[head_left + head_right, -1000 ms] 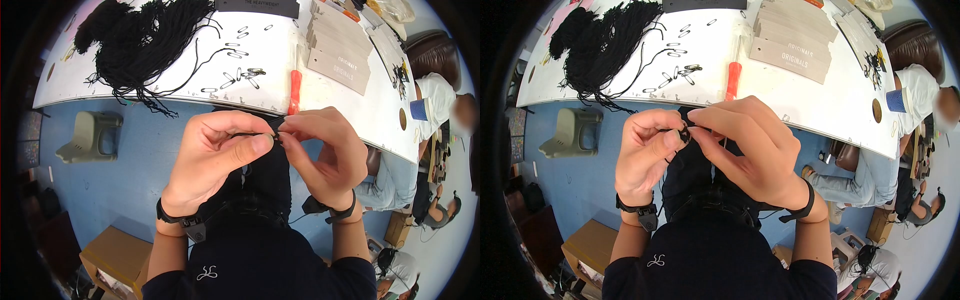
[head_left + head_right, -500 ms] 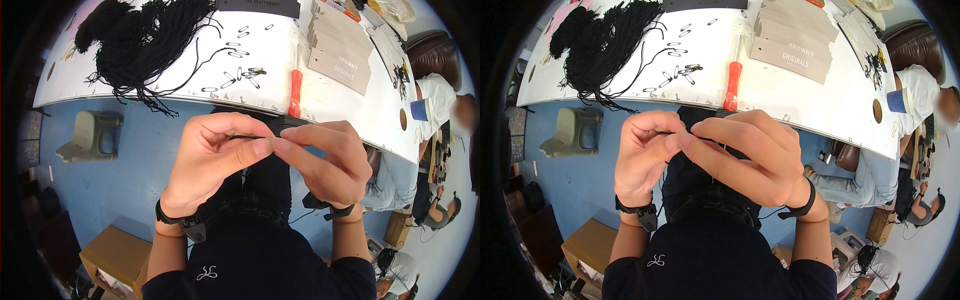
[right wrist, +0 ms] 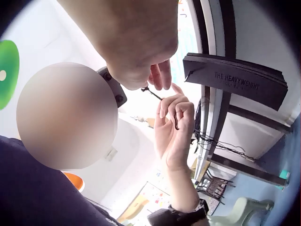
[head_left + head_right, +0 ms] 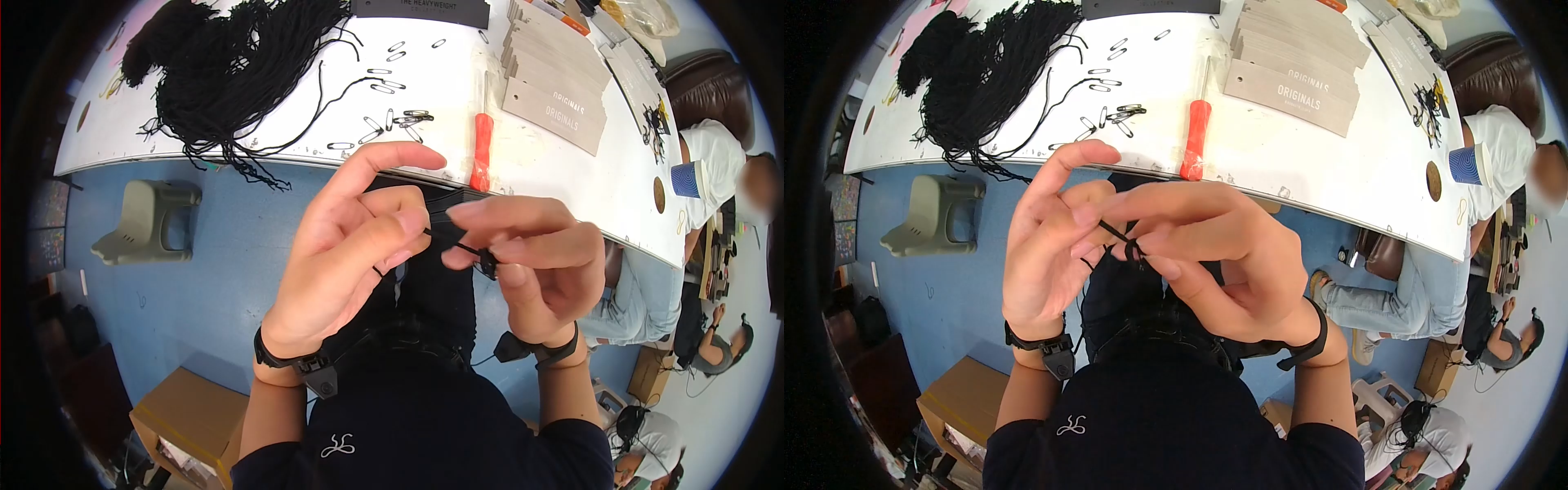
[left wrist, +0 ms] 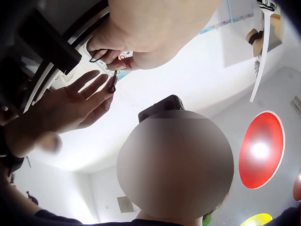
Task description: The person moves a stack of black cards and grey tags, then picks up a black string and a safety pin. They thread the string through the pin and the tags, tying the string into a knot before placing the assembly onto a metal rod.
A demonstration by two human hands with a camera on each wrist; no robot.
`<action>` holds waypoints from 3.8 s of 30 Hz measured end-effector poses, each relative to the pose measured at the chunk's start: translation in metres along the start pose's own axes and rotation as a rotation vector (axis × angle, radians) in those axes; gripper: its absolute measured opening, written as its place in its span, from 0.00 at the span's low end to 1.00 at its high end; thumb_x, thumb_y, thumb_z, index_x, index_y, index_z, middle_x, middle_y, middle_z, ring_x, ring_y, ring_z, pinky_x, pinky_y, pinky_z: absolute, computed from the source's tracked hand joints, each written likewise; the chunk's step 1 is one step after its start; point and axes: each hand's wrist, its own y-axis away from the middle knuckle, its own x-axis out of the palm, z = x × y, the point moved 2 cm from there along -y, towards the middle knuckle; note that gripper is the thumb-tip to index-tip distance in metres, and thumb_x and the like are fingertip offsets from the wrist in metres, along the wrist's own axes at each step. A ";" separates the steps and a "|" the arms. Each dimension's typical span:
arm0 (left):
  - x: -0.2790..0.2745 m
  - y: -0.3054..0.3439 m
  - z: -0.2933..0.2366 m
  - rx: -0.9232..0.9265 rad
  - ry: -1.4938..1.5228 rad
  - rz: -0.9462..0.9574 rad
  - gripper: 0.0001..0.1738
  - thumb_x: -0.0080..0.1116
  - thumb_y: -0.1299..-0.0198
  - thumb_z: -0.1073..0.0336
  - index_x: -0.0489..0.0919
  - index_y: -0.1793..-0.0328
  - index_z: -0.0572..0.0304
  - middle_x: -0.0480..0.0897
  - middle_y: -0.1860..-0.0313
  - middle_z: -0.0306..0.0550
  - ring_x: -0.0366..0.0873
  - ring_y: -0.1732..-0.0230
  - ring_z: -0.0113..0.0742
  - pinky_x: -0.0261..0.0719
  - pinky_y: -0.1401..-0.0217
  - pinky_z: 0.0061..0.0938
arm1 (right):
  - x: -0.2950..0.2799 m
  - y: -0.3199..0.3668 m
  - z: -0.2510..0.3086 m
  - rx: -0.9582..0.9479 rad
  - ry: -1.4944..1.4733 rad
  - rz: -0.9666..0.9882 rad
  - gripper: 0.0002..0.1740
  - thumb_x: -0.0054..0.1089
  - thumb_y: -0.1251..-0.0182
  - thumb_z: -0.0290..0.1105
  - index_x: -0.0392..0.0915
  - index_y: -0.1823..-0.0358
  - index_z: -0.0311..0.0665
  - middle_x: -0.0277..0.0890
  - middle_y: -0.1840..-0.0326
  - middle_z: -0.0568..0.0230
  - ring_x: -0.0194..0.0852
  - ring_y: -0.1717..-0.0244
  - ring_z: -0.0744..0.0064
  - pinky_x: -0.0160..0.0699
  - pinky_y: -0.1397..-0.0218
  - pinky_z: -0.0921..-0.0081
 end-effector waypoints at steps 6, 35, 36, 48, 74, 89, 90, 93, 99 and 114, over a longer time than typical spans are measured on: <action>0.003 0.001 0.000 0.006 -0.006 0.019 0.21 0.50 0.39 0.74 0.64 0.39 0.67 0.68 0.76 0.35 0.59 0.73 0.20 0.58 0.69 0.15 | -0.004 -0.002 -0.006 -0.047 -0.361 0.101 0.07 0.45 0.33 0.18 0.63 0.55 0.30 0.74 0.55 0.32 0.80 0.55 0.52 0.82 0.56 0.64; 0.005 0.003 -0.005 0.076 -0.006 0.016 0.22 0.52 0.46 0.75 0.56 0.49 0.59 0.64 0.86 0.36 0.54 0.85 0.21 0.49 0.77 0.21 | -0.003 0.025 0.020 -0.226 -0.113 0.035 0.08 0.58 0.49 0.13 0.71 0.68 0.28 0.78 0.63 0.43 0.81 0.73 0.55 0.87 0.67 0.63; 0.004 0.003 -0.005 0.077 -0.007 0.016 0.22 0.52 0.46 0.75 0.56 0.49 0.59 0.64 0.86 0.36 0.54 0.85 0.21 0.49 0.77 0.21 | -0.001 0.025 0.018 -0.254 -0.076 0.068 0.07 0.58 0.48 0.14 0.71 0.69 0.29 0.78 0.63 0.45 0.82 0.72 0.56 0.87 0.68 0.65; 0.007 0.014 -0.015 -0.124 -0.044 0.172 0.23 0.48 0.54 0.81 0.52 0.57 0.56 0.63 0.89 0.39 0.50 0.88 0.22 0.47 0.79 0.23 | -0.021 0.043 0.034 -0.192 -0.143 0.229 0.10 0.62 0.49 0.13 0.70 0.67 0.27 0.79 0.64 0.43 0.82 0.70 0.58 0.84 0.71 0.73; -0.012 0.037 -0.023 0.962 -0.649 0.076 0.24 0.63 0.52 0.79 0.67 0.50 0.54 0.77 0.81 0.39 0.69 0.82 0.29 0.59 0.70 0.24 | -0.076 0.015 0.016 0.121 0.464 -0.084 0.14 0.66 0.46 0.31 0.78 0.59 0.33 0.80 0.62 0.55 0.78 0.69 0.64 0.76 0.66 0.76; -0.016 0.045 -0.014 0.477 -0.615 0.052 0.10 0.62 0.59 0.80 0.80 0.68 0.61 0.80 0.80 0.38 0.72 0.81 0.26 0.59 0.69 0.24 | -0.113 -0.021 -0.022 -0.096 1.391 -0.077 0.10 0.69 0.51 0.29 0.80 0.65 0.40 0.79 0.58 0.70 0.76 0.57 0.67 0.75 0.49 0.69; -0.017 0.043 -0.013 0.420 -0.649 0.046 0.10 0.62 0.58 0.81 0.80 0.68 0.61 0.80 0.80 0.38 0.72 0.81 0.27 0.60 0.69 0.24 | -0.115 -0.019 -0.020 -0.122 1.329 -0.092 0.08 0.68 0.51 0.27 0.80 0.68 0.39 0.81 0.62 0.69 0.77 0.60 0.67 0.72 0.43 0.65; -0.018 0.033 -0.010 0.485 -0.915 0.059 0.10 0.61 0.56 0.81 0.80 0.66 0.60 0.79 0.79 0.37 0.72 0.79 0.29 0.62 0.66 0.26 | -0.112 0.003 0.017 -0.007 1.267 -0.233 0.06 0.67 0.52 0.22 0.80 0.70 0.35 0.81 0.74 0.65 0.80 0.71 0.71 0.51 0.28 0.53; -0.013 0.025 0.001 0.510 -1.117 0.290 0.09 0.62 0.58 0.79 0.79 0.68 0.59 0.79 0.78 0.37 0.71 0.76 0.34 0.64 0.67 0.27 | -0.076 0.067 0.009 0.318 0.626 -0.022 0.07 0.70 0.53 0.24 0.78 0.74 0.40 0.83 0.73 0.69 0.80 0.70 0.76 0.58 0.37 0.59; 0.009 0.009 0.017 0.509 -1.310 0.300 0.08 0.62 0.54 0.78 0.79 0.68 0.57 0.81 0.70 0.38 0.73 0.71 0.36 0.68 0.67 0.28 | -0.034 0.095 -0.048 0.316 0.551 -0.322 0.13 0.71 0.51 0.27 0.76 0.64 0.37 0.80 0.61 0.60 0.72 0.62 0.69 0.65 0.53 0.71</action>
